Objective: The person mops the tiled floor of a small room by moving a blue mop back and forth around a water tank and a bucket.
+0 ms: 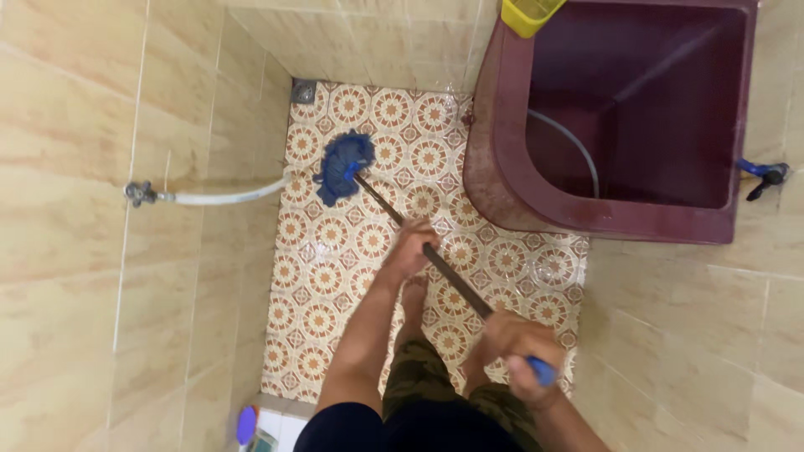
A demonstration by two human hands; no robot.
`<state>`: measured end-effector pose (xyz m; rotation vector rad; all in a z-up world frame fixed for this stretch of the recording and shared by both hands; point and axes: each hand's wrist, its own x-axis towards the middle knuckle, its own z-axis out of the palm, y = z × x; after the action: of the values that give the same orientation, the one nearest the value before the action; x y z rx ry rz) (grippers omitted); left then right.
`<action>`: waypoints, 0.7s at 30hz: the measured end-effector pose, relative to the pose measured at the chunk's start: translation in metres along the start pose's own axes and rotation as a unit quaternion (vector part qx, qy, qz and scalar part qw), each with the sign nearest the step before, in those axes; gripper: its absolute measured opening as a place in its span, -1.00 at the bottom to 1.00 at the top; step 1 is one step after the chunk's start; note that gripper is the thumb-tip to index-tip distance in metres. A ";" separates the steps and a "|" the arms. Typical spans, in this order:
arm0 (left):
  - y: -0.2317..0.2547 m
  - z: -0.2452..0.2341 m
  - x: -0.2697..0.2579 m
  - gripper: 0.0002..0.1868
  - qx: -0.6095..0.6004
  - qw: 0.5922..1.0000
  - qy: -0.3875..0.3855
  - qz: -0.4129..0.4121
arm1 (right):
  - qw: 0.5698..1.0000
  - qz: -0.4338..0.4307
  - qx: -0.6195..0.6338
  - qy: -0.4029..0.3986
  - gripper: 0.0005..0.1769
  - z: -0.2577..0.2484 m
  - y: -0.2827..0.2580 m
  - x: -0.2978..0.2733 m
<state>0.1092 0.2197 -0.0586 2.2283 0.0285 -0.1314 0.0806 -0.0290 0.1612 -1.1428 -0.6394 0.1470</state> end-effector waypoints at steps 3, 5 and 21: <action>-0.040 -0.055 0.009 -0.79 0.101 0.993 0.062 -0.027 | 0.996 0.008 -0.061 -0.064 -0.68 0.028 0.040 0.026; -0.063 -0.083 0.019 -0.58 0.161 0.981 0.055 -0.092 | 0.985 0.056 -0.112 -0.122 -0.72 0.051 0.064 0.041; -0.058 -0.128 0.020 -0.21 0.150 0.978 0.070 -0.125 | 0.995 -0.006 -0.092 -0.041 -0.56 0.077 0.101 0.082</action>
<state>0.1362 0.3554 -0.0288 2.5246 0.3907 -0.1227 0.1263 0.1100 0.1251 -1.3161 -0.7447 0.1280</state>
